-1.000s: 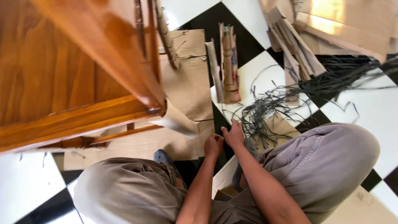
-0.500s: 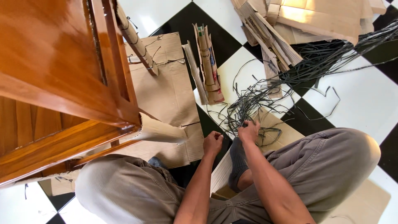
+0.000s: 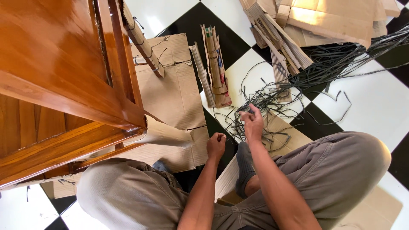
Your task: Wrap wooden table legs with cardboard and secure them with plastic ties for shipping
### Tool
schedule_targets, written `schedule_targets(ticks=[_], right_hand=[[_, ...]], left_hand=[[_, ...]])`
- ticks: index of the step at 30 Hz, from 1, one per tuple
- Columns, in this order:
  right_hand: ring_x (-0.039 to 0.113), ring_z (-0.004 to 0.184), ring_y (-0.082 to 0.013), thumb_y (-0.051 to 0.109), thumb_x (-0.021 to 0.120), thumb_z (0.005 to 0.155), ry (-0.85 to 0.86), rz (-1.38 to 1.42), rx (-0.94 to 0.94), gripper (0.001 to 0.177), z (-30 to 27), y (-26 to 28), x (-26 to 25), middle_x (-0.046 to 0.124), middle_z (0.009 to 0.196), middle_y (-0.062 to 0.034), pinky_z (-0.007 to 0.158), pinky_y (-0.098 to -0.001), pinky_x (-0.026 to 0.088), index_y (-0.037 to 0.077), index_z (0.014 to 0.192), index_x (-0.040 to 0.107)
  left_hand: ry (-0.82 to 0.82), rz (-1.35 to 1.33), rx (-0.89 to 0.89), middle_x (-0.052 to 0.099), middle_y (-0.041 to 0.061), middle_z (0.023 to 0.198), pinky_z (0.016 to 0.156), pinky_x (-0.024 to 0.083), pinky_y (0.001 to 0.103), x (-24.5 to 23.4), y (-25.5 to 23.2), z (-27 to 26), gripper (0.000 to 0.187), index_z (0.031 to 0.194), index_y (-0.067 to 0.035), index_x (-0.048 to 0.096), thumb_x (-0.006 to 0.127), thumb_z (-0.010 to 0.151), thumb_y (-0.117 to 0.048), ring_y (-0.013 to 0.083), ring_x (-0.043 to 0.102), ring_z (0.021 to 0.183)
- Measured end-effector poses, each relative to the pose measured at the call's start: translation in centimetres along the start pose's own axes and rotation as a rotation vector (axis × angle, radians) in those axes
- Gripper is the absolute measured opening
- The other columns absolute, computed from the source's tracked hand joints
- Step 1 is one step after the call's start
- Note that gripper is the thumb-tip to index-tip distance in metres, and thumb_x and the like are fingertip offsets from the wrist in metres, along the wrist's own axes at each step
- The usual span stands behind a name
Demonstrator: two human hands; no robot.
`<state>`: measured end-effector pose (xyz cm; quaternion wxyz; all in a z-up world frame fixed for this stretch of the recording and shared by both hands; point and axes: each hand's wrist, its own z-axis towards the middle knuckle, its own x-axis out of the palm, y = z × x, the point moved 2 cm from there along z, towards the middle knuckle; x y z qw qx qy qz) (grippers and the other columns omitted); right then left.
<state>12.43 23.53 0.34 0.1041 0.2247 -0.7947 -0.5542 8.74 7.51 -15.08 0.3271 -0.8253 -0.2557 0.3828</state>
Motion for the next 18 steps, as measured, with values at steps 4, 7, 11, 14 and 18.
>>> schedule_targets(ticks=[4, 7, 11, 14, 18], right_hand=[[0.062, 0.069, -0.0046, 0.014, 0.076, 0.091, 0.121, 0.145, 0.036, 0.051, 0.0, 0.3, 0.6, 0.078, 0.101, -0.0101, 0.055, -0.0148, 0.038, 0.001, 0.136, 0.055], [0.059, 0.065, -0.0047, 0.021, 0.077, 0.090, 0.175, 0.136, 0.054, 0.024, 0.1, 0.8, 1.0, 0.079, 0.091, -0.0094, 0.050, -0.0151, 0.034, 0.008, 0.109, 0.072], [0.059, 0.071, -0.0076, 0.022, 0.084, 0.086, 0.261, -0.012, -0.016, 0.019, -0.6, 2.1, 2.0, 0.077, 0.083, -0.0100, 0.062, -0.0208, 0.041, 0.011, 0.101, 0.078], [0.061, 0.070, -0.0091, 0.020, 0.084, 0.086, 0.327, -0.057, 0.006, 0.018, -0.6, 1.3, 2.8, 0.074, 0.079, -0.0080, 0.064, -0.0211, 0.047, 0.011, 0.100, 0.079], [0.055, 0.054, -0.0072, 0.018, 0.077, 0.092, 0.442, 0.009, 0.171, 0.011, -0.4, 0.2, 3.6, 0.065, 0.069, -0.0045, 0.050, -0.0184, 0.047, 0.009, 0.094, 0.072]], left_hand=[[-0.086, -0.131, 0.027, 0.076, 0.009, 0.086, 0.087, 0.056, 0.046, -2.3, -3.8, -0.7, 0.024, 0.099, -0.022, 0.078, 0.067, 0.091, -0.043, 0.0330, 0.073, 0.094], [-0.131, -0.273, 0.043, 0.076, 0.009, 0.081, 0.087, 0.055, 0.048, -3.9, -7.6, -0.6, 0.030, 0.100, -0.021, 0.077, 0.065, 0.094, -0.048, 0.0323, 0.074, 0.090], [-0.108, -0.598, 0.186, 0.074, 0.007, 0.081, 0.078, 0.058, 0.035, -4.9, -12.3, -0.3, 0.024, 0.106, -0.015, 0.080, 0.072, 0.094, -0.034, 0.0148, 0.068, 0.075], [-0.105, -0.750, 0.225, 0.073, 0.003, 0.078, 0.073, 0.059, 0.027, -5.9, -14.3, -0.9, 0.020, 0.108, -0.013, 0.081, 0.078, 0.089, -0.019, 0.0082, 0.064, 0.072], [-0.235, -0.819, 0.215, 0.072, 0.003, 0.079, 0.071, 0.056, 0.026, -7.4, -13.5, -0.2, 0.019, 0.105, -0.011, 0.081, 0.082, 0.087, -0.017, 0.0089, 0.061, 0.072]])
